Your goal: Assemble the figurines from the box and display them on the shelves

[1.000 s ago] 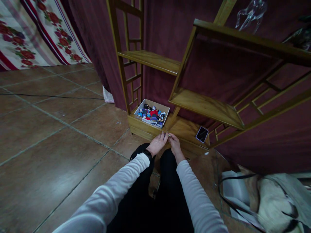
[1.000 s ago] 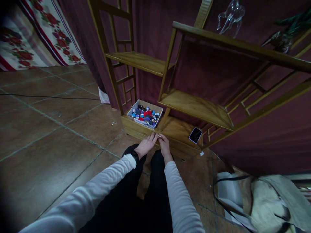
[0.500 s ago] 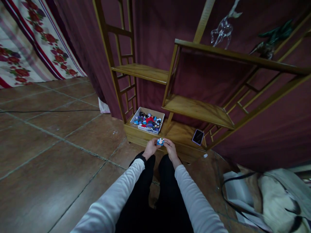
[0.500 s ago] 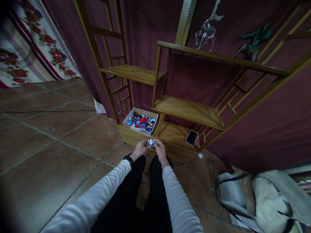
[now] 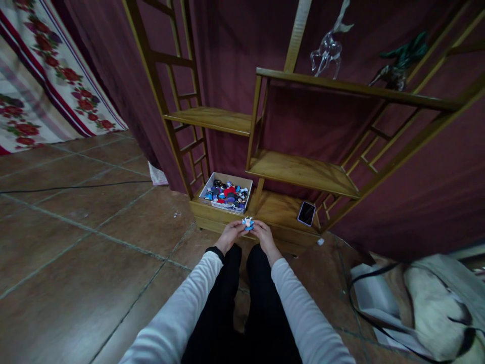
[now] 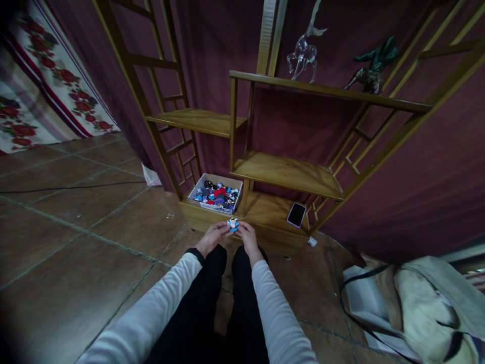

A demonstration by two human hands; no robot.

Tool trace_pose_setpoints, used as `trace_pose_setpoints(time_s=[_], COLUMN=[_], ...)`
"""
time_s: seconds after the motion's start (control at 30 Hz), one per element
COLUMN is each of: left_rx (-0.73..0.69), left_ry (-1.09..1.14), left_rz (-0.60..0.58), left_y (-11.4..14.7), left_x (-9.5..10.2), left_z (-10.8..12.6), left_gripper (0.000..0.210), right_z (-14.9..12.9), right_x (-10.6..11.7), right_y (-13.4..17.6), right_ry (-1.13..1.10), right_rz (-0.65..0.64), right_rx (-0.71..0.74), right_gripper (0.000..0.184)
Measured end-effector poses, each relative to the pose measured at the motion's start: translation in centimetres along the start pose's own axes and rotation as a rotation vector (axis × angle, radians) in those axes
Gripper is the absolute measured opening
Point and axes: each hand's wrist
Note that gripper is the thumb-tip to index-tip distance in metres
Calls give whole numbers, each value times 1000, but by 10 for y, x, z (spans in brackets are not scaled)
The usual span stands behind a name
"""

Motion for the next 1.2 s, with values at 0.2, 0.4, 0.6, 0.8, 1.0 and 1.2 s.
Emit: trace_pose_setpoints(time_s=[0.2,0.4,0.6,0.8,1.0,1.2], left_rx=[35,59,51,64,75,85], left_ry=[29,20,36,62,95,148], left_rz=[77,81,90,98,76,70], left_y=[-2,-3,-5,-8,-9,-7], left_x=[-1,-1,1,2,1,2], left_z=[-1,-2,-4,-8,-6,-3], left_gripper=[9,12,10,8,8,10], right_z=[2,5,5,3,5,8], right_x=[1,1,0,-2,-4,-4], right_y=[-2,-4,-5,-3,-4,-4], right_ry=[4,-7,-17,-39,-50,-35], right_rz=[-15,-2,-3,-36,-12,-9], right_rx=[1,-15,-31,-53,-51,-53], right_gripper=[24,21,22,24,21,21])
Point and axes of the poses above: each hand's wrist, its own y-axis away from the middle knuckle, its own x-axis out of the back of the hand, z = x × y, and after that the axes turned 6 degrees about -y, right-handed
